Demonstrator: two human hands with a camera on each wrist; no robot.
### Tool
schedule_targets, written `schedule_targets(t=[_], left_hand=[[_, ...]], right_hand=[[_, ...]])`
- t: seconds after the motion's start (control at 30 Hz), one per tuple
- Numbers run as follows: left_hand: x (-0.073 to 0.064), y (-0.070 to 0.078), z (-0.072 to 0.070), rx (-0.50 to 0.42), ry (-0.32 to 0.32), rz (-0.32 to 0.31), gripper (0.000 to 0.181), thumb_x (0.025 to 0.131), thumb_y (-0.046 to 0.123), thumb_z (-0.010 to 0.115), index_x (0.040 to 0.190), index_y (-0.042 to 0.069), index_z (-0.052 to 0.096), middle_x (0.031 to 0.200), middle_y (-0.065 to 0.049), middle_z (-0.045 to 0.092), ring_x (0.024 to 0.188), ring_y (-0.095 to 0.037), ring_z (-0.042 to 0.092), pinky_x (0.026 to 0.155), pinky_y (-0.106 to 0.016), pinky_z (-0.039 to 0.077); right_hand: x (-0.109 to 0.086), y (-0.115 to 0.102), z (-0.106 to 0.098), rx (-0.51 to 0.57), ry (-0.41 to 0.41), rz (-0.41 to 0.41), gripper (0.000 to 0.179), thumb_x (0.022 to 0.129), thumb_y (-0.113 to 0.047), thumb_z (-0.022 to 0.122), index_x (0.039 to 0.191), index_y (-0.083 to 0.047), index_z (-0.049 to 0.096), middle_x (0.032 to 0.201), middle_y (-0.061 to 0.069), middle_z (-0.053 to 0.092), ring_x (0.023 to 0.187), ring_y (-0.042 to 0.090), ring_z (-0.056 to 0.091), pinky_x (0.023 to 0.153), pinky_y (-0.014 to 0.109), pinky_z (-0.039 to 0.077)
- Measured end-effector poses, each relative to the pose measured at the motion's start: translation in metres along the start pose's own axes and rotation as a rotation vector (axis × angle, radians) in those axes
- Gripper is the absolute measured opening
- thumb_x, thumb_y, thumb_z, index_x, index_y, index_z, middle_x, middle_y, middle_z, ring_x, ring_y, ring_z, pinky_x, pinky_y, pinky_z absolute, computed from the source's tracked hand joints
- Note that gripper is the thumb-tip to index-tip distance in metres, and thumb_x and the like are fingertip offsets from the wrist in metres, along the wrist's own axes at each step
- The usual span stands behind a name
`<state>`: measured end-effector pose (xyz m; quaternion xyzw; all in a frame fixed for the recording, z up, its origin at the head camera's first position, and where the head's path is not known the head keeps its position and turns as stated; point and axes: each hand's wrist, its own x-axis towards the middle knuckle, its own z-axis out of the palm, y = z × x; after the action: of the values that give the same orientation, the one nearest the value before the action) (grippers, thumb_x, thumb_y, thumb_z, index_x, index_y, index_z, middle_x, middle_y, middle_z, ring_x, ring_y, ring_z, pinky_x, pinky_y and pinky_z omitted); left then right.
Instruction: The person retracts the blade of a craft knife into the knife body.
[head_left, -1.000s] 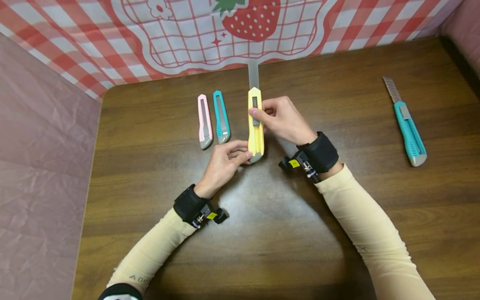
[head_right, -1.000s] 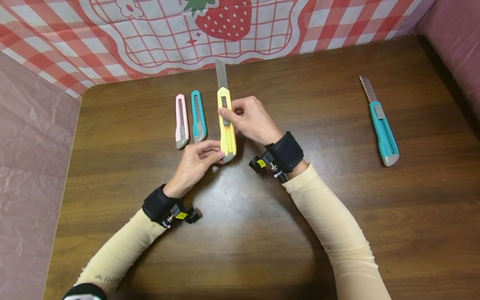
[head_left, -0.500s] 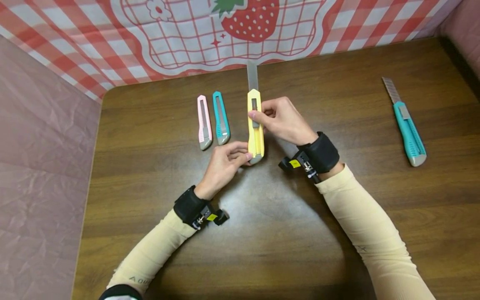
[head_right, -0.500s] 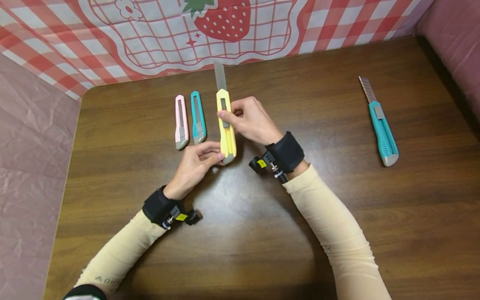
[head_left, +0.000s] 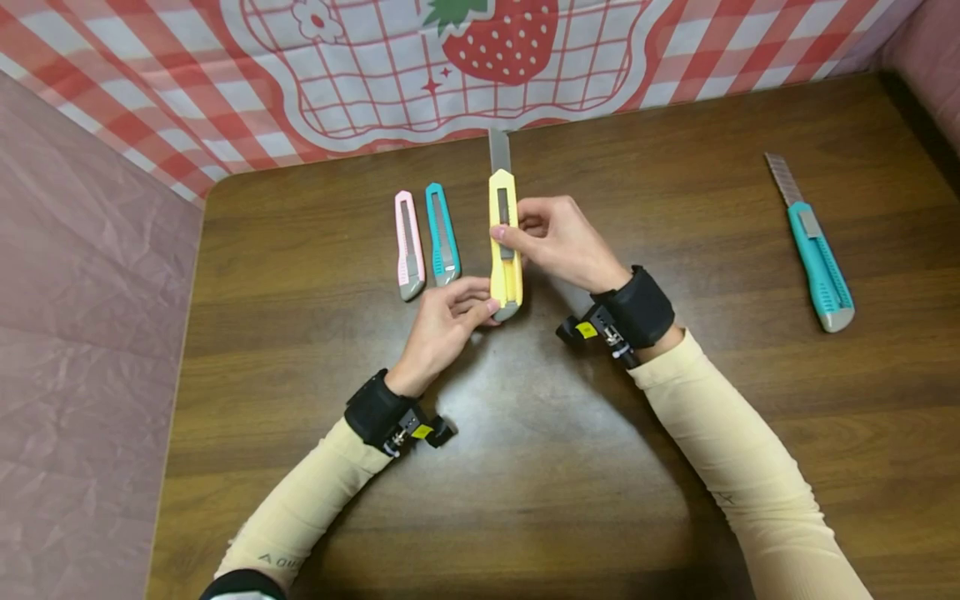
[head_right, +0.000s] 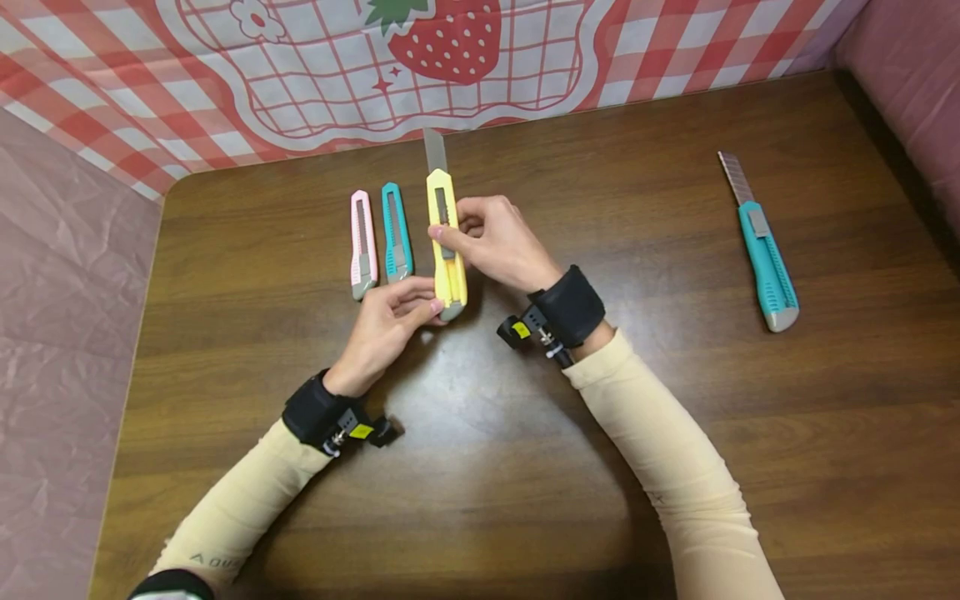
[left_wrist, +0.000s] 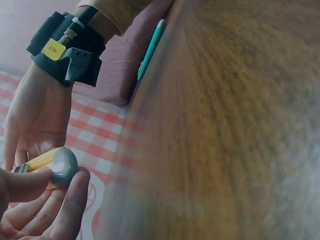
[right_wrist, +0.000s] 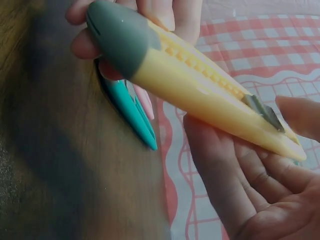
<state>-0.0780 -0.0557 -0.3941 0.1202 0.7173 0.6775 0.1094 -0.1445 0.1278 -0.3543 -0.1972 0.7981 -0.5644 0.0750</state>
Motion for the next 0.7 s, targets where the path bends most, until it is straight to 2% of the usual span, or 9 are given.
schedule_targets(t=[0.17,0.37,0.6,0.7], left_hand=[[-0.003,0.017,0.002,0.005,-0.002,0.013,0.023,0.086,-0.010,0.057,0.108,-0.015,0.057,0.096,-0.031,0.063,0.080,-0.031,0.063,0.073,-0.050,0.057],[-0.004,0.020,0.003,0.007,-0.005,0.010,0.023,0.085,-0.011,0.057,0.108,-0.015,0.057,0.096,-0.032,0.063,0.080,-0.031,0.063,0.073,-0.049,0.057],[-0.004,0.020,0.003,-0.002,-0.002,0.015,0.023,0.086,-0.011,0.057,0.108,-0.015,0.057,0.097,-0.032,0.062,0.081,-0.032,0.063,0.073,-0.050,0.057],[-0.004,0.020,0.003,-0.005,0.006,0.019,0.022,0.086,-0.010,0.057,0.107,-0.015,0.057,0.097,-0.032,0.062,0.081,-0.032,0.063,0.073,-0.051,0.057]], right_hand=[[-0.001,-0.001,0.002,-0.015,-0.030,0.040,0.021,0.089,-0.022,0.063,0.089,-0.002,0.065,0.074,0.012,0.067,0.062,0.022,0.062,0.050,0.031,0.056],[0.000,0.000,0.004,0.000,-0.046,0.065,0.021,0.091,-0.016,0.060,0.087,0.004,0.065,0.071,0.020,0.066,0.058,0.027,0.061,0.045,0.022,0.054],[-0.001,-0.002,0.004,-0.062,0.002,0.063,0.026,0.091,-0.025,0.060,0.086,-0.002,0.067,0.068,0.012,0.067,0.054,0.024,0.060,0.045,0.025,0.053],[-0.002,-0.003,0.005,-0.097,0.029,0.039,0.025,0.091,-0.026,0.061,0.084,-0.003,0.068,0.066,0.009,0.065,0.053,0.020,0.056,0.044,0.023,0.047]])
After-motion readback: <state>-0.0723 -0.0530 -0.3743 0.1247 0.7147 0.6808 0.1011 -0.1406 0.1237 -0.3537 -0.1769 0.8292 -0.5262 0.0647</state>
